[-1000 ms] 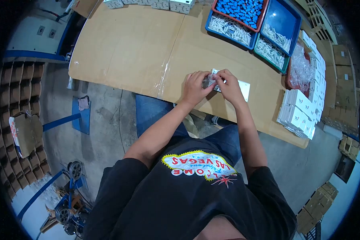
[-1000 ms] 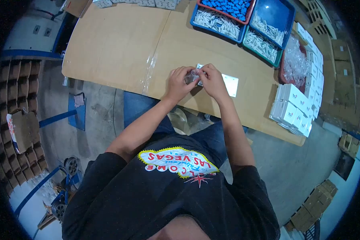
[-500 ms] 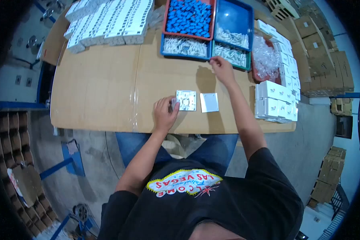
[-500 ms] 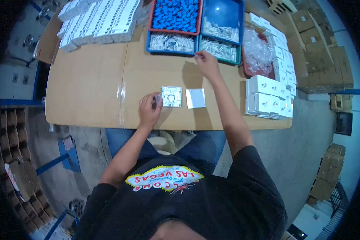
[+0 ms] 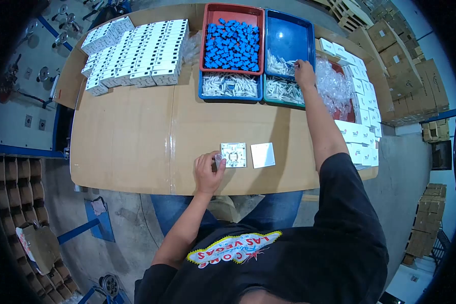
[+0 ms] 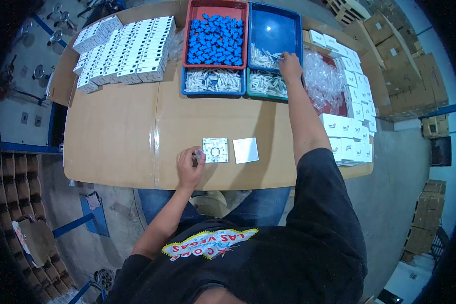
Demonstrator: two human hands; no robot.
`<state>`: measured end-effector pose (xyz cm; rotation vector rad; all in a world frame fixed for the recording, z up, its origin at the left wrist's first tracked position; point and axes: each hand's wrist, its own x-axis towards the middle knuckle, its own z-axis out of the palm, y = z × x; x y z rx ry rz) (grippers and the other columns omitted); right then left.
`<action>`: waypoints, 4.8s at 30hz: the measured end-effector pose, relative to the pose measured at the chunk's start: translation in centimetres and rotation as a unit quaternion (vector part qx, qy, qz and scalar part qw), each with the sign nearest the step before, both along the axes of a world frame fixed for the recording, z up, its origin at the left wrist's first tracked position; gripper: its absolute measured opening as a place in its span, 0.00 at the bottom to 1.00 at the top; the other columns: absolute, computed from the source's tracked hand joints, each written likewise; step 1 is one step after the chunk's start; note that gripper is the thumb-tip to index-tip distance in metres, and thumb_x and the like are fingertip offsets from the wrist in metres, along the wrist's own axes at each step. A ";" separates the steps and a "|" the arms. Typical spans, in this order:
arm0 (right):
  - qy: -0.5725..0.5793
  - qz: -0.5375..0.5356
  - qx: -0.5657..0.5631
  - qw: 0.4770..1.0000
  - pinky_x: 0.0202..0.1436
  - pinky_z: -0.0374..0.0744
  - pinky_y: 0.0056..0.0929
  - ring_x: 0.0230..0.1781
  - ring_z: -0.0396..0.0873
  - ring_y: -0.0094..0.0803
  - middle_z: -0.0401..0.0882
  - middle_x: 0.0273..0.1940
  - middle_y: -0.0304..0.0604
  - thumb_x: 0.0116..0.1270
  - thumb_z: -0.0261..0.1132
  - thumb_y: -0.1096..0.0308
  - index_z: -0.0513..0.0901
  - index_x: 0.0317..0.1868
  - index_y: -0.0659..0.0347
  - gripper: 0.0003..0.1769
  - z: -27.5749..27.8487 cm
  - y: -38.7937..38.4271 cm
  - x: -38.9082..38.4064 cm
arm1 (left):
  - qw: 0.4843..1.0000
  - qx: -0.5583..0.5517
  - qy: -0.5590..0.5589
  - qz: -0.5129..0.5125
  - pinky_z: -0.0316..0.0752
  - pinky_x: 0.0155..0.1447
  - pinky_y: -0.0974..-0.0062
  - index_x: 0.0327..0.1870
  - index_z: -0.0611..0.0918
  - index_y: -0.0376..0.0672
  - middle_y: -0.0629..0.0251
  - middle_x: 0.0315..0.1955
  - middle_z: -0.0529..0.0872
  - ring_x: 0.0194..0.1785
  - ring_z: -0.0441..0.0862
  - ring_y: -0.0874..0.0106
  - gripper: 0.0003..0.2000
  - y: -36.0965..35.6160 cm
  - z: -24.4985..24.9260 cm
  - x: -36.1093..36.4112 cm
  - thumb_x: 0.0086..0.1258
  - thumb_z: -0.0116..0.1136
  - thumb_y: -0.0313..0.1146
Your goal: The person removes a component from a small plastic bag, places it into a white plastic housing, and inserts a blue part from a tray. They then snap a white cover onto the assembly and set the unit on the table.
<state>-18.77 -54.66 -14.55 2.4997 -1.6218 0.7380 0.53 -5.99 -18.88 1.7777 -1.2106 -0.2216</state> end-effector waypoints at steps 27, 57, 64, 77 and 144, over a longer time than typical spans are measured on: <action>-0.190 -0.003 0.066 0.980 0.50 0.83 0.49 0.46 0.87 0.54 0.90 0.42 0.51 0.69 0.70 0.64 0.86 0.51 0.56 0.12 2.5 2.5 -1.0 | 1.000 -0.014 0.005 0.025 0.74 0.57 0.61 0.51 0.85 0.42 0.60 0.41 0.88 0.46 0.85 0.60 0.19 0.2 -1.1 -0.4 0.68 0.72 0.45; -0.322 0.299 0.315 0.841 0.36 0.76 0.20 0.35 0.80 0.19 0.88 0.41 0.36 0.69 0.73 0.74 0.89 0.44 0.63 0.05 15.3 42.1 3.4 | 0.671 -0.056 0.673 -0.306 0.79 0.68 0.65 0.66 0.80 0.34 0.59 0.57 0.87 0.58 0.87 0.68 0.26 3.4 11.3 -1.0 0.83 0.57 0.49; -0.342 0.293 0.361 0.817 0.41 0.76 0.23 0.41 0.83 0.23 0.87 0.52 0.42 0.76 0.67 0.71 0.89 0.46 0.65 0.07 15.0 42.7 4.0 | 0.646 -0.044 0.703 -0.294 0.78 0.69 0.61 0.68 0.79 0.37 0.60 0.56 0.87 0.58 0.86 0.66 0.29 3.5 10.2 -0.8 0.82 0.56 0.54; -0.225 0.225 0.399 0.860 0.46 0.82 0.33 0.38 0.86 0.32 0.90 0.40 0.46 0.74 0.69 0.64 0.89 0.48 0.65 0.12 5.7 37.1 3.3 | 0.447 0.000 0.837 -0.317 0.77 0.68 0.60 0.66 0.79 0.38 0.63 0.53 0.87 0.57 0.83 0.67 0.25 4.1 -4.2 4.8 0.85 0.51 0.52; -0.139 0.358 0.429 0.817 0.46 0.81 0.36 0.41 0.83 0.40 0.83 0.44 0.50 0.75 0.67 0.62 0.89 0.46 0.64 0.13 2.6 38.8 8.6 | 0.418 0.027 0.840 -0.345 0.74 0.73 0.52 0.67 0.79 0.44 0.60 0.58 0.86 0.61 0.83 0.60 0.25 3.3 -5.8 4.7 0.83 0.52 0.55</action>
